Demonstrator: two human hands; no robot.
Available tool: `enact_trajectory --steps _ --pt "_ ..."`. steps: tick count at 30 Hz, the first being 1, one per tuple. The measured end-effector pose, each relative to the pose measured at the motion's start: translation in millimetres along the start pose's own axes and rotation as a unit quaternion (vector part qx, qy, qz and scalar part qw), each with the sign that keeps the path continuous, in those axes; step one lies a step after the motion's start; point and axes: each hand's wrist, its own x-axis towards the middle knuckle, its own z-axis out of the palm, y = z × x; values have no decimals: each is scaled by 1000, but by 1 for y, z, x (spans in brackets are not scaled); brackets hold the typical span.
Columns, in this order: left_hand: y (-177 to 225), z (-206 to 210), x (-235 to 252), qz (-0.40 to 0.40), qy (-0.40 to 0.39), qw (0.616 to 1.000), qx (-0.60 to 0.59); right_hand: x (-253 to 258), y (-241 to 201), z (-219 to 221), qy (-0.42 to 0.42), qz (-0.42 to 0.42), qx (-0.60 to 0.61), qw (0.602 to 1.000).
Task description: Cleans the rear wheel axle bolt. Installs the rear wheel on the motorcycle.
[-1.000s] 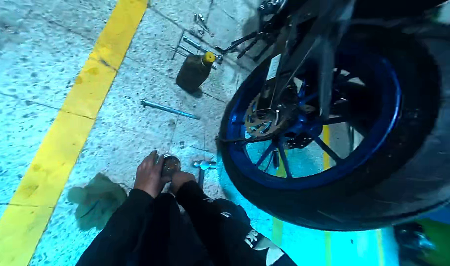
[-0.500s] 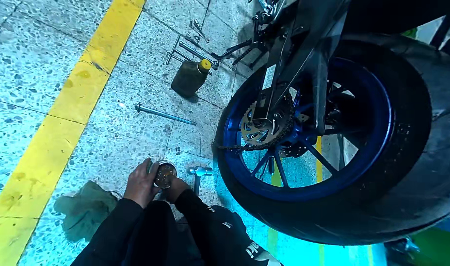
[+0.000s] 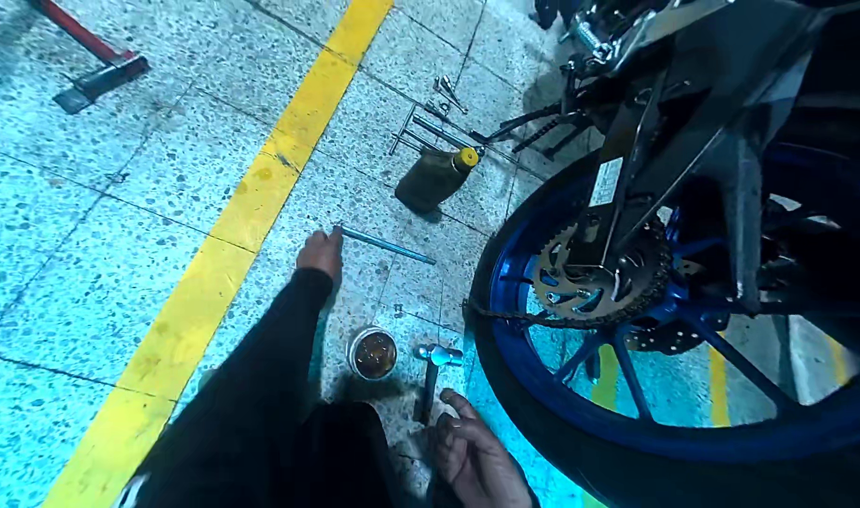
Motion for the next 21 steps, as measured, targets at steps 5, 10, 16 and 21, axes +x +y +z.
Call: enact_trajectory --steps 5,10,16,21 --pt "11 4 64 55 -60 990 116 -43 -27 20 -169 2 193 966" --pt "18 -12 60 72 -114 964 228 -47 -38 30 -181 -15 177 967" --pt "13 -51 -82 -11 -257 958 -125 -10 -33 42 -26 -61 -147 987" --pt "-2 -51 -187 -152 -212 908 -328 67 -14 45 -5 -186 -410 893"
